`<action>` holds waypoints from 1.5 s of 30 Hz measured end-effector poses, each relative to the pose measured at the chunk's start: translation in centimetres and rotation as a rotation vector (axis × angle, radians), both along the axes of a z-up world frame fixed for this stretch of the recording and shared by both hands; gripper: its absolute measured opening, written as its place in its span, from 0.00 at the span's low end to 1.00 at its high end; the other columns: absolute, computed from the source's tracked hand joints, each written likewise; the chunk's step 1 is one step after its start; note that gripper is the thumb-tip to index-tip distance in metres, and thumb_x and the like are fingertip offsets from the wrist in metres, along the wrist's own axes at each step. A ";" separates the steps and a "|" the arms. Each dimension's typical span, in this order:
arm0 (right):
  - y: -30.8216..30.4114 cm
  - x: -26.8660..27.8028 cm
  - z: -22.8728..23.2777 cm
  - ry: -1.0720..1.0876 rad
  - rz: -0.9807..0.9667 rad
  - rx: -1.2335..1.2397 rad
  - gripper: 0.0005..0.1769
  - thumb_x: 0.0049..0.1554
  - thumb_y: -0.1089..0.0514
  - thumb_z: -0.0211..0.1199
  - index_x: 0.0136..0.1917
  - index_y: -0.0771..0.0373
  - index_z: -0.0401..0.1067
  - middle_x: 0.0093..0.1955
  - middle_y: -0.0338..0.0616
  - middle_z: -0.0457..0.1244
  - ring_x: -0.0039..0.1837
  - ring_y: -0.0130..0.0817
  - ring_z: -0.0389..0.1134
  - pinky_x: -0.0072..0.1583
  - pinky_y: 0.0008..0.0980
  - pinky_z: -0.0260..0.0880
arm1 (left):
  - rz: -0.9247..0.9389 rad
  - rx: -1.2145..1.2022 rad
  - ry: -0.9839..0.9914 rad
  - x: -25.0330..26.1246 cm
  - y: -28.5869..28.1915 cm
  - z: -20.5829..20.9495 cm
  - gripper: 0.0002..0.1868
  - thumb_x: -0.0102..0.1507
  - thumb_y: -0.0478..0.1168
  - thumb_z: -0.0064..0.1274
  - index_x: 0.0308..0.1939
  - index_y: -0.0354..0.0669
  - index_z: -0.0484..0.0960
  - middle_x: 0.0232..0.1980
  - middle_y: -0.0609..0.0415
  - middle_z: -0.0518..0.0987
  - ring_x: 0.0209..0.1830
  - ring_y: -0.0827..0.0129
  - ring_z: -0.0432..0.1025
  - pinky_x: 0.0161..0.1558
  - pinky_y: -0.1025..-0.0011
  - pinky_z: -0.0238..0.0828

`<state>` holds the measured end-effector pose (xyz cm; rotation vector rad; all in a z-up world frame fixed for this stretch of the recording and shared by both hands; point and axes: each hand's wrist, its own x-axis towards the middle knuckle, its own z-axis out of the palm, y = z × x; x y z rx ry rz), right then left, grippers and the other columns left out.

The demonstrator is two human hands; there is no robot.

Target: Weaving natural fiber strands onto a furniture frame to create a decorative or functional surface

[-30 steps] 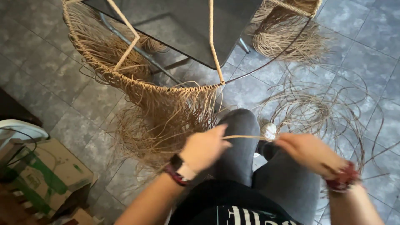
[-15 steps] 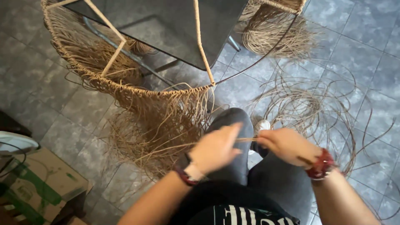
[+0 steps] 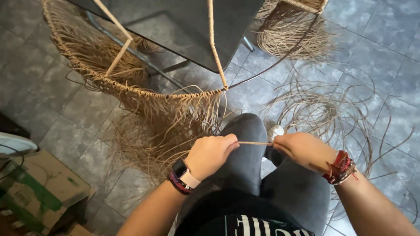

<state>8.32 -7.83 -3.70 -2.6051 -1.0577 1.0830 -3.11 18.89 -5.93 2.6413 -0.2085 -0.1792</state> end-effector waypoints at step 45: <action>10.0 4.0 -9.0 0.305 -0.487 0.631 0.20 0.63 0.55 0.51 0.63 0.57 0.78 0.64 0.37 0.72 0.66 0.26 0.71 0.69 0.25 0.63 | 0.256 -0.564 -0.404 3.9 -2.2 -4.8 0.08 0.68 0.36 0.43 0.36 0.35 0.71 0.43 0.42 0.69 0.41 0.48 0.63 0.45 0.55 0.59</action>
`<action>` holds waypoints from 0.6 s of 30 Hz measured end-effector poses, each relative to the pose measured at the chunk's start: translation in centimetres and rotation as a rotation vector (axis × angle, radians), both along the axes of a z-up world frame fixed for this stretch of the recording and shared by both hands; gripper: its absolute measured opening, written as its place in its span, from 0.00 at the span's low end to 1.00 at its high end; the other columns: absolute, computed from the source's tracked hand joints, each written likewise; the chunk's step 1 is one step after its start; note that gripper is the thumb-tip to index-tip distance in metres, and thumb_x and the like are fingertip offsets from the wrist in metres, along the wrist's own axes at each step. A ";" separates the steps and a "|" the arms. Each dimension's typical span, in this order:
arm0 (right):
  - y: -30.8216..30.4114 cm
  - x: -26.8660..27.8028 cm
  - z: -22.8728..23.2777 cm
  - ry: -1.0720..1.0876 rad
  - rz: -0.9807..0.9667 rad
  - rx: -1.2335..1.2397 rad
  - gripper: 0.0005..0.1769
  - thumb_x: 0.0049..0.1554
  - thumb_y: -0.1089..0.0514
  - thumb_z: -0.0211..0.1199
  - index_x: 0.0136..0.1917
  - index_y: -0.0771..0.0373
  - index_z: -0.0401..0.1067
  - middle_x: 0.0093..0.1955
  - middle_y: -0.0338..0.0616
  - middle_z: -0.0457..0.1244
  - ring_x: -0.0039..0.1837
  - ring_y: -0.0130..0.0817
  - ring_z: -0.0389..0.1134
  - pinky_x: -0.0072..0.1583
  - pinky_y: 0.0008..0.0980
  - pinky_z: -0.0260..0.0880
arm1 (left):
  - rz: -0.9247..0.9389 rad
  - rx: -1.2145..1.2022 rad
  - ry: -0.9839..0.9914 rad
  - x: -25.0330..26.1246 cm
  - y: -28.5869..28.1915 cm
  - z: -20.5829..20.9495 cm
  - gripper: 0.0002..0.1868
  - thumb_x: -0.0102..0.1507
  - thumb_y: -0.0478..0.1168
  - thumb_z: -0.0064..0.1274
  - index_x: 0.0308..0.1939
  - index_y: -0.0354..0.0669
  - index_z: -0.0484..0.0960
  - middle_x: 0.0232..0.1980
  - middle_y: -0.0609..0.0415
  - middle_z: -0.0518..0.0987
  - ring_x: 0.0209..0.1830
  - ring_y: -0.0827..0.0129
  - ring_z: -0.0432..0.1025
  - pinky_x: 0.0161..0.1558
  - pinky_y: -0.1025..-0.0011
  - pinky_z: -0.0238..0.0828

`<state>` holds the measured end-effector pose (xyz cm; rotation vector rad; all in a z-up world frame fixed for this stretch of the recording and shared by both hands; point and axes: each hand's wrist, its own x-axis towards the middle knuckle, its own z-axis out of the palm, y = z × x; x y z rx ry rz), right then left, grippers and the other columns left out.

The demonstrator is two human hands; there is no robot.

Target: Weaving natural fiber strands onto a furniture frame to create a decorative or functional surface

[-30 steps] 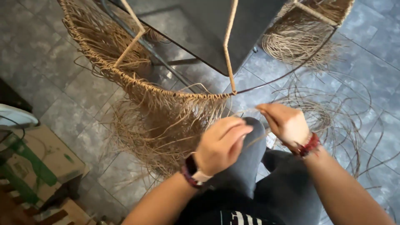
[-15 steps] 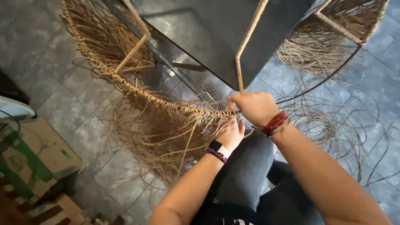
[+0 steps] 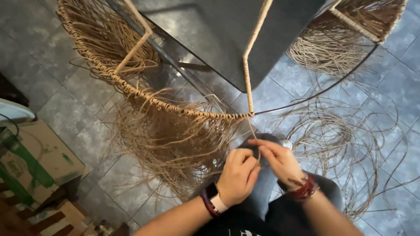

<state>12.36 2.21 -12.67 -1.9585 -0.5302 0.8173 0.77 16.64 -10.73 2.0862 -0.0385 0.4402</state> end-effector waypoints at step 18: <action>-0.5 4.4 0.0 -0.350 0.147 0.095 0.08 0.57 0.58 0.67 0.49 0.63 0.80 0.39 0.53 0.73 0.47 0.54 0.75 0.48 0.46 0.75 | 0.338 0.201 -0.376 5.1 2.7 -1.0 0.02 0.62 0.40 0.52 0.35 0.49 0.79 0.44 0.53 0.76 0.45 0.53 0.72 0.49 0.59 0.69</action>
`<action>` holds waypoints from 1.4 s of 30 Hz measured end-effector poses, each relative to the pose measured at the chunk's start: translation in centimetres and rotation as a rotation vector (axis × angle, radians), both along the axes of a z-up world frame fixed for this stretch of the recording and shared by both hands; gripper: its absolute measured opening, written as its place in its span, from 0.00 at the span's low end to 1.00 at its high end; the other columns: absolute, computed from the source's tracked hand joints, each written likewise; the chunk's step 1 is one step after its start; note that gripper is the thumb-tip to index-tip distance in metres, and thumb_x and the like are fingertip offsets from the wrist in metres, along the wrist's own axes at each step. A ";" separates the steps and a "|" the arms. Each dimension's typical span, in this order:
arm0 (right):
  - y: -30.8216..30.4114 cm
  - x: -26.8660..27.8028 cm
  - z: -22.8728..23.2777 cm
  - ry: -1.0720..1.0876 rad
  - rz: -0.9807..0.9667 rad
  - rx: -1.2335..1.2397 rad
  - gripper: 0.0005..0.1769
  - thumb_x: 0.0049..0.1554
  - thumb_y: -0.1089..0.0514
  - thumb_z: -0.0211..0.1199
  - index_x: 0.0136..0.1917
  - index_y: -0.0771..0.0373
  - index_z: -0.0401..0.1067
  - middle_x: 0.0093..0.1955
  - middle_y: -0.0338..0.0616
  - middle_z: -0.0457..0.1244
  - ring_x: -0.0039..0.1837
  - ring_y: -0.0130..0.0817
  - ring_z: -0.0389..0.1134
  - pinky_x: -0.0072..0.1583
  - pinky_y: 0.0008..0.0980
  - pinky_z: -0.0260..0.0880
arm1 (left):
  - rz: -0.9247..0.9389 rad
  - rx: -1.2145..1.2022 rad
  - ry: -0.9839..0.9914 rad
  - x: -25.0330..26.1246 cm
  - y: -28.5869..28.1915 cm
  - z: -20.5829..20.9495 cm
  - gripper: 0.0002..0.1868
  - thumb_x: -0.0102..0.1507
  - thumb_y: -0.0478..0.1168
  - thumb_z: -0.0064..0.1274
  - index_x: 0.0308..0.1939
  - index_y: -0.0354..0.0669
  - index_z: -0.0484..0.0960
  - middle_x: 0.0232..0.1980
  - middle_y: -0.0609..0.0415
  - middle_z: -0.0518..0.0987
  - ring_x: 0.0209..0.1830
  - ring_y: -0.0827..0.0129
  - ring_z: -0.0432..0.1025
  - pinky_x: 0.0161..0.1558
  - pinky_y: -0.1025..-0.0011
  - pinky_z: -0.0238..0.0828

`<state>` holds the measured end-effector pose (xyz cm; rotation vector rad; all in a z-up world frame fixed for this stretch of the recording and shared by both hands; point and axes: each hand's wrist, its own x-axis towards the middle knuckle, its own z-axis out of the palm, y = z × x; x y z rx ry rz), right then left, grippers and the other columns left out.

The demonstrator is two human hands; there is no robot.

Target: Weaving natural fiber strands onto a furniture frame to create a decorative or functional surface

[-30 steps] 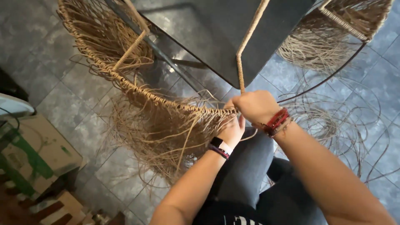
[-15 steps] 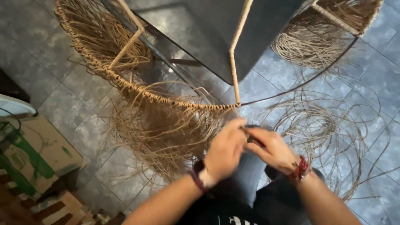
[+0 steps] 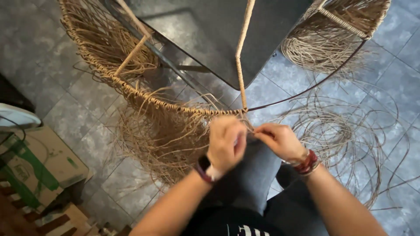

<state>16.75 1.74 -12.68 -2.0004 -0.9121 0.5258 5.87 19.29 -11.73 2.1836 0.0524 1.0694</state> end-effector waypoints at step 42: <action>1.3 -2.7 -4.4 0.390 -0.321 0.055 0.04 0.55 0.56 0.73 0.44 0.55 0.84 0.27 0.35 0.63 0.35 0.22 0.59 0.39 0.24 0.62 | -0.911 -1.471 0.889 -2.0 -1.5 -11.9 0.21 0.74 0.53 0.48 0.35 0.44 0.83 0.33 0.60 0.79 0.37 0.79 0.74 0.46 0.78 0.74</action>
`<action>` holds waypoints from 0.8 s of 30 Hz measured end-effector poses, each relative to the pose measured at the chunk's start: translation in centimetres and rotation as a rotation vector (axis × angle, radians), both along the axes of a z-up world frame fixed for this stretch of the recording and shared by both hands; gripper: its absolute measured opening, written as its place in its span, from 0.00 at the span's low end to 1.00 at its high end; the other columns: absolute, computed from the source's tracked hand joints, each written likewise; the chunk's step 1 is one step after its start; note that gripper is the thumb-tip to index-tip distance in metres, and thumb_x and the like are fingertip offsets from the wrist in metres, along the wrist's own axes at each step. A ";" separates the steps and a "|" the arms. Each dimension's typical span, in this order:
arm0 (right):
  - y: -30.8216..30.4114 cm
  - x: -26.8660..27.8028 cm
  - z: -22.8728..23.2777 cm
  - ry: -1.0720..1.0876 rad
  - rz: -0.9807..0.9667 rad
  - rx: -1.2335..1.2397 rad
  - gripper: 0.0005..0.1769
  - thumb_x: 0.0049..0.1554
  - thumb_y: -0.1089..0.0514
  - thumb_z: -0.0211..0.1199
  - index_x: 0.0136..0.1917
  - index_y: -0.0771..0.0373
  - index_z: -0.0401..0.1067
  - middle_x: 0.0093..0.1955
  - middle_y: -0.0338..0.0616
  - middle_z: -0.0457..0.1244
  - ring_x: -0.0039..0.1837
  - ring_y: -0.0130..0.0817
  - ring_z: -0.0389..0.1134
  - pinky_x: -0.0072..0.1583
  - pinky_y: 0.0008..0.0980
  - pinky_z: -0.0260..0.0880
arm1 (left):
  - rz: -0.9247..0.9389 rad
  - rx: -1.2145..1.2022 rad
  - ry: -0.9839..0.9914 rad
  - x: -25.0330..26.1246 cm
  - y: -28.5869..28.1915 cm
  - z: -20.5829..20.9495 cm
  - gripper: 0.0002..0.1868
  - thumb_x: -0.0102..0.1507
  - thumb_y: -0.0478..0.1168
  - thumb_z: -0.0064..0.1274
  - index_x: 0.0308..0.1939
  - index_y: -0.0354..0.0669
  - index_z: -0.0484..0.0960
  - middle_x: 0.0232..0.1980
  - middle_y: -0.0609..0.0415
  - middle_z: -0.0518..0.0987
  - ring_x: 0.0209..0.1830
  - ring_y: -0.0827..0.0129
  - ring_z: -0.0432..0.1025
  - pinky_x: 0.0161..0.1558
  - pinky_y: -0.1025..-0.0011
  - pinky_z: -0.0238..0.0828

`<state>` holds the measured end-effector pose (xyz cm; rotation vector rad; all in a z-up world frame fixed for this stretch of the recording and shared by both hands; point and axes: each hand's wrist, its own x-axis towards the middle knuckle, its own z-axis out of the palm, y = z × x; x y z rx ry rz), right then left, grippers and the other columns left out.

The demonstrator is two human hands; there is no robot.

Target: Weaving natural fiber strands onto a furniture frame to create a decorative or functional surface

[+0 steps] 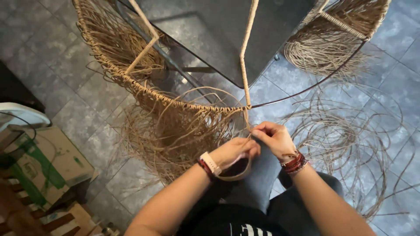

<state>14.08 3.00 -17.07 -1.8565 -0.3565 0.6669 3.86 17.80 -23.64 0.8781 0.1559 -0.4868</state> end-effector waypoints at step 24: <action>0.9 -2.3 -5.9 0.087 -0.171 0.211 0.06 0.58 0.56 0.70 0.42 0.60 0.79 0.26 0.36 0.63 0.29 0.20 0.58 0.33 0.18 0.57 | -0.466 0.643 -0.625 -0.6 6.0 3.0 0.18 0.73 0.43 0.39 0.39 0.41 0.84 0.39 0.46 0.84 0.42 0.58 0.78 0.50 0.58 0.75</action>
